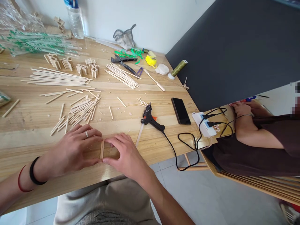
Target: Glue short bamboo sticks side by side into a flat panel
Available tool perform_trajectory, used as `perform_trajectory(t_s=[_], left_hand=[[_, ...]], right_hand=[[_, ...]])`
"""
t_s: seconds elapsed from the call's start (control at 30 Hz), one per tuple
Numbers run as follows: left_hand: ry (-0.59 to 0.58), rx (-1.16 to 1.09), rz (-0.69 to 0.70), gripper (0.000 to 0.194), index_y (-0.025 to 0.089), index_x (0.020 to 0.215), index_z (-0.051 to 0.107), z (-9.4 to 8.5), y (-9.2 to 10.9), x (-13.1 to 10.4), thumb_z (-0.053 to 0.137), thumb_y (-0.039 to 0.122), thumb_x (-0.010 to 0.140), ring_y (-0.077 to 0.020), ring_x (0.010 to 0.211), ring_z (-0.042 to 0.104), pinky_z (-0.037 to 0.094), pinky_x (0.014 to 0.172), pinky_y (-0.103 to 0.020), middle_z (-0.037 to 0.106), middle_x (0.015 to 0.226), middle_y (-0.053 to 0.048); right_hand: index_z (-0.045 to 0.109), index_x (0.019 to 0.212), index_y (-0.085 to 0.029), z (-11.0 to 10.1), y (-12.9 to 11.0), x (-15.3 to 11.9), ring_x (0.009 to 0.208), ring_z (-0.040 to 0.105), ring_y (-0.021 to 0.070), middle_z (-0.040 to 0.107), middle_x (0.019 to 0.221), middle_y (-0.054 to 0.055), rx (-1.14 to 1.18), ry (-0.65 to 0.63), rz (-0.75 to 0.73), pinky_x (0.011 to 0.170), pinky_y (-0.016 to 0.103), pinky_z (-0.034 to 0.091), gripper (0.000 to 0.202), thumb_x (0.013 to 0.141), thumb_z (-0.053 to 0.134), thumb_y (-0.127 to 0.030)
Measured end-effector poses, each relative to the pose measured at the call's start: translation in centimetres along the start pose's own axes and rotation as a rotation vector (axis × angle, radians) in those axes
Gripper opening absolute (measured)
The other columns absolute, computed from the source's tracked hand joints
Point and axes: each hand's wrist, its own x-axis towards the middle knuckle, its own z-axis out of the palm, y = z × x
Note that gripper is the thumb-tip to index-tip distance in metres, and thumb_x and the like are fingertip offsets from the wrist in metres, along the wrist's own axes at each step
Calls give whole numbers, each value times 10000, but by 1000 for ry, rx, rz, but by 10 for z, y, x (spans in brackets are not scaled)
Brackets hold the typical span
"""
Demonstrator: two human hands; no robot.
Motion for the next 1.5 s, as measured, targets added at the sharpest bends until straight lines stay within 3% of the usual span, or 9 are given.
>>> perform_trajectory(t_s=[0.23, 0.63, 1.1, 1.5], left_hand=[[-26, -39, 19, 373, 197, 1179, 691, -4, -3, -4, 795, 421, 900, -280, 1035, 630, 409, 886, -439, 736, 1187, -73], [-33, 37, 47, 219, 221, 1146, 725, -8, 5, -5, 642, 374, 1013, -289, 1014, 668, 425, 880, -452, 783, 1157, -62], [-17, -21, -38, 154, 260, 1110, 731, -7, 10, -4, 669, 360, 1010, -261, 987, 647, 430, 842, -404, 772, 1157, -24], [22, 0, -59, 340, 223, 1189, 701, 2, 6, -9, 810, 349, 892, -282, 1045, 627, 442, 868, -428, 741, 1197, -42]], right_hand=[[645, 1257, -251, 3, 1, -1, 1134, 626, 287, 701, 1160, 69, -11, 0, 13, 1000, 489, 516, 521, 805, 884, -153], [653, 1220, -208, 4, 1, -2, 1129, 615, 279, 699, 1153, 74, 27, 23, 10, 1012, 480, 499, 512, 785, 915, -149], [717, 1165, -131, 7, 5, 1, 974, 621, 267, 676, 943, 56, -11, 68, -63, 936, 449, 507, 500, 740, 963, -223], [707, 1283, -180, 6, 6, -2, 1062, 613, 278, 695, 1059, 73, 3, 40, -31, 997, 459, 508, 554, 780, 933, -227]])
